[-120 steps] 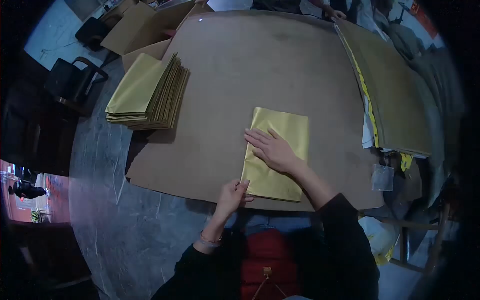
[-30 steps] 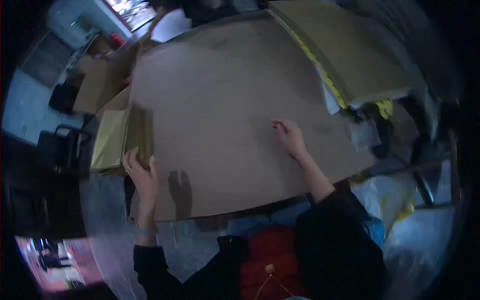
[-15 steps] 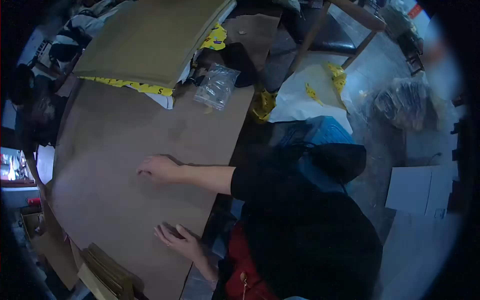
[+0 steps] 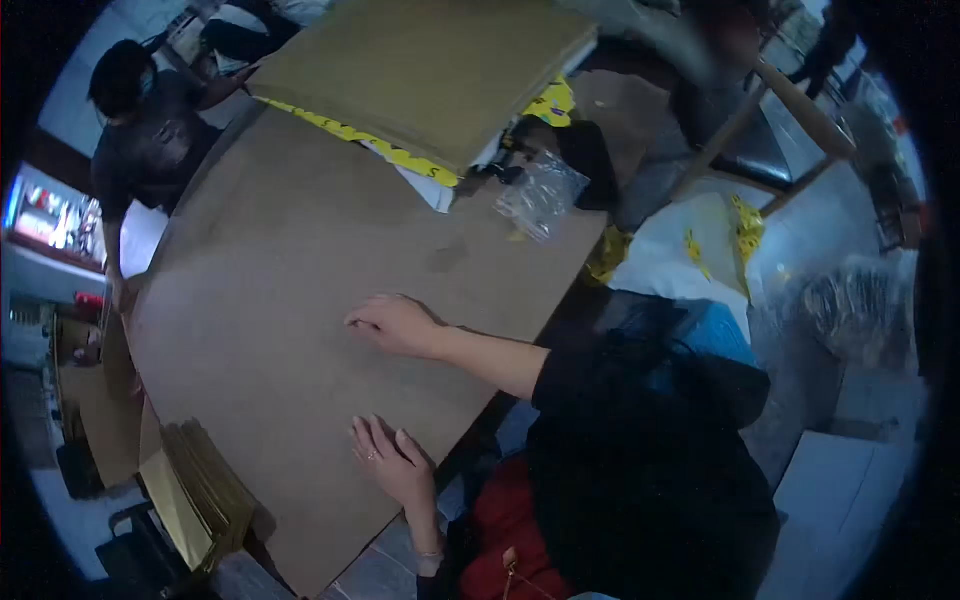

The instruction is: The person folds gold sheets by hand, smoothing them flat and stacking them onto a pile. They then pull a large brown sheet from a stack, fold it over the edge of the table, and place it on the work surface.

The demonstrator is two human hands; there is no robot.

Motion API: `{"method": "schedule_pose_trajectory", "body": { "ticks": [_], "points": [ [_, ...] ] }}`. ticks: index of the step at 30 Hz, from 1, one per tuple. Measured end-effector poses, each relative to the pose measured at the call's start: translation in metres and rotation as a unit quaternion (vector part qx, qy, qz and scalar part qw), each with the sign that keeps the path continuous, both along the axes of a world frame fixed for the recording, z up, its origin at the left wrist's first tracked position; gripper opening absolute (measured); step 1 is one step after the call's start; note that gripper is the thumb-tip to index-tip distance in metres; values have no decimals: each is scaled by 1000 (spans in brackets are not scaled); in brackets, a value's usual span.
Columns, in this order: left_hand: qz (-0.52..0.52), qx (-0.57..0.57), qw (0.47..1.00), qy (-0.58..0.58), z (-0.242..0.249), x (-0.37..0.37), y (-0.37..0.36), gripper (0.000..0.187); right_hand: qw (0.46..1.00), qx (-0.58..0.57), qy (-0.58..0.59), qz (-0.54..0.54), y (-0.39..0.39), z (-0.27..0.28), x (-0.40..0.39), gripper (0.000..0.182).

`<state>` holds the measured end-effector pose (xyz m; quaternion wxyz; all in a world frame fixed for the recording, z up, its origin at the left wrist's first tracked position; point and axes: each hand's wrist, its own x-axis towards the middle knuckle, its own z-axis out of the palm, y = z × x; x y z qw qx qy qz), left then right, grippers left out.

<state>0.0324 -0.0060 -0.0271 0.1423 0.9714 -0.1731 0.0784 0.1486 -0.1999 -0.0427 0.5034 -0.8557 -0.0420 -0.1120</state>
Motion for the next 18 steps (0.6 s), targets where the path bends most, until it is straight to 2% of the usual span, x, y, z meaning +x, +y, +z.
{"method": "schedule_pose_trajectory", "body": {
  "ticks": [1,3,5,6,7,9,10,11,12,13,14,16,18],
  "points": [
    [3,-10,1000,-10,-1,0,1,42,1000,-7,-9,25,2,-4,2,24],
    [13,-19,1000,0,4,-3,-1,42,998,19,-53,-26,4,-10,1,19],
    [11,-39,999,6,1,-1,-3,42,997,64,-13,-36,-4,15,-6,19],
    [13,-58,998,14,4,-2,-2,42,997,39,-22,-58,-7,5,-3,19],
    [11,-56,998,2,9,-2,-2,42,991,105,-54,-67,-13,26,-9,19],
    [18,-83,996,11,5,-2,-1,40,983,-66,-133,-105,-39,51,-14,19],
    [17,-93,996,6,6,-1,0,41,976,-47,-160,-139,-55,50,-11,19],
    [9,-103,995,0,7,1,1,41,970,-98,-147,-167,-72,64,-7,19],
    [54,-98,994,-5,8,-1,1,41,961,-119,-146,-204,-90,68,-3,20],
    [40,-108,993,-2,8,-3,3,42,951,-159,-203,-172,-129,51,9,25],
    [15,-118,993,4,8,-1,4,43,950,-170,-148,-216,-158,48,19,30],
    [36,-129,991,0,4,-1,3,44,862,-396,-232,-214,-207,59,28,37],
    [19,-121,992,-14,0,-3,1,48,809,-510,-184,-228,-251,50,45,44]
  ]
}}
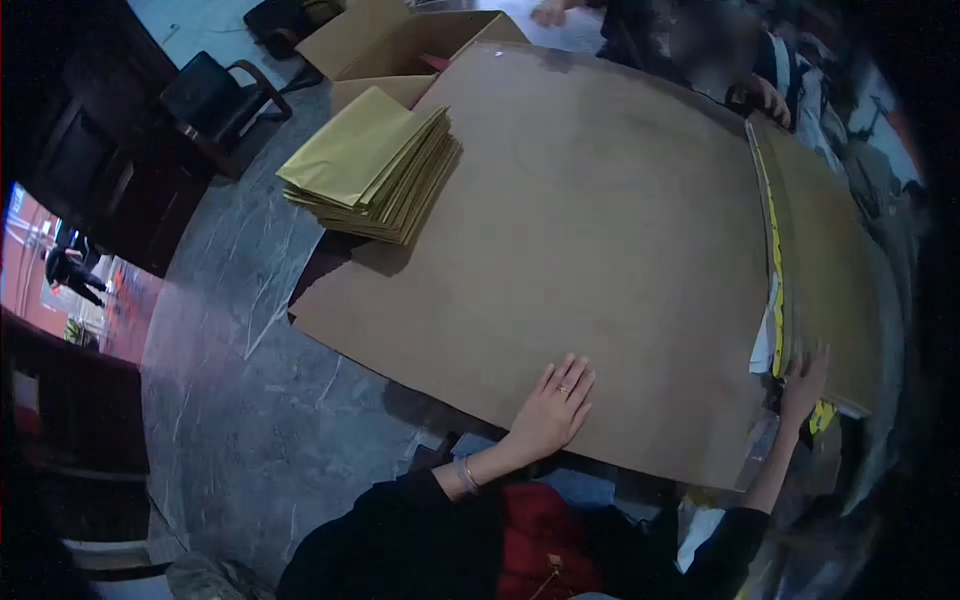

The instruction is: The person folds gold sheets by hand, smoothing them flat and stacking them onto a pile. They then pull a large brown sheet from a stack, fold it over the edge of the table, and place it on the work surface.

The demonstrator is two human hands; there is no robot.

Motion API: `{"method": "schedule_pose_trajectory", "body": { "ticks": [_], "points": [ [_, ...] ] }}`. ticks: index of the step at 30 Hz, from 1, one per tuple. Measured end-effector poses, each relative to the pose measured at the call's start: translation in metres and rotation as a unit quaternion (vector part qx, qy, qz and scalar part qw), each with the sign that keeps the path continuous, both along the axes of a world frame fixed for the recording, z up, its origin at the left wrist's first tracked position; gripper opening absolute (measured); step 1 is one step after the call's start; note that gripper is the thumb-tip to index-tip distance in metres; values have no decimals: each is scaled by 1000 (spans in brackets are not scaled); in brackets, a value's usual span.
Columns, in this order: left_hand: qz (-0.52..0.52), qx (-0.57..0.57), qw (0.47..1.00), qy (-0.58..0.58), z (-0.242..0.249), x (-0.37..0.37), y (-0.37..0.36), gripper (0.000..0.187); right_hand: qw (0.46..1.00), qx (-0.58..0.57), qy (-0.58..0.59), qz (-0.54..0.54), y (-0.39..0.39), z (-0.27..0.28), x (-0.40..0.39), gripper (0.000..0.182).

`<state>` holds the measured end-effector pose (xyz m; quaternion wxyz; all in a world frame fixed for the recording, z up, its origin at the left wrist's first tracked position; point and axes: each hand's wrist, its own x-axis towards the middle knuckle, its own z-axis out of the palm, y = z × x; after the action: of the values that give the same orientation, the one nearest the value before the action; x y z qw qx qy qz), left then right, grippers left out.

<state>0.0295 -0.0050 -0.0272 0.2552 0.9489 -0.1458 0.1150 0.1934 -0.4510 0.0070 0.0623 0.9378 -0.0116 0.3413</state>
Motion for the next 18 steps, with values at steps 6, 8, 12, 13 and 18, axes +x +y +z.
{"method": "schedule_pose_trajectory", "body": {
  "ticks": [6,8,12,13,18],
  "points": [
    [63,-309,946,77,6,-1,18,61,988,-5,126,-93,-11,-32,6,49],
    [137,-457,869,130,10,5,47,76,991,-72,82,-83,-10,-25,6,44],
    [303,-570,759,-88,48,47,165,98,990,-66,115,-53,-10,-14,5,44],
    [347,-593,721,-96,49,60,204,100,991,-60,105,-57,-3,-4,6,44],
    [210,-770,602,-25,51,101,326,98,968,-26,228,-102,-7,-2,3,48]
  ]
}}
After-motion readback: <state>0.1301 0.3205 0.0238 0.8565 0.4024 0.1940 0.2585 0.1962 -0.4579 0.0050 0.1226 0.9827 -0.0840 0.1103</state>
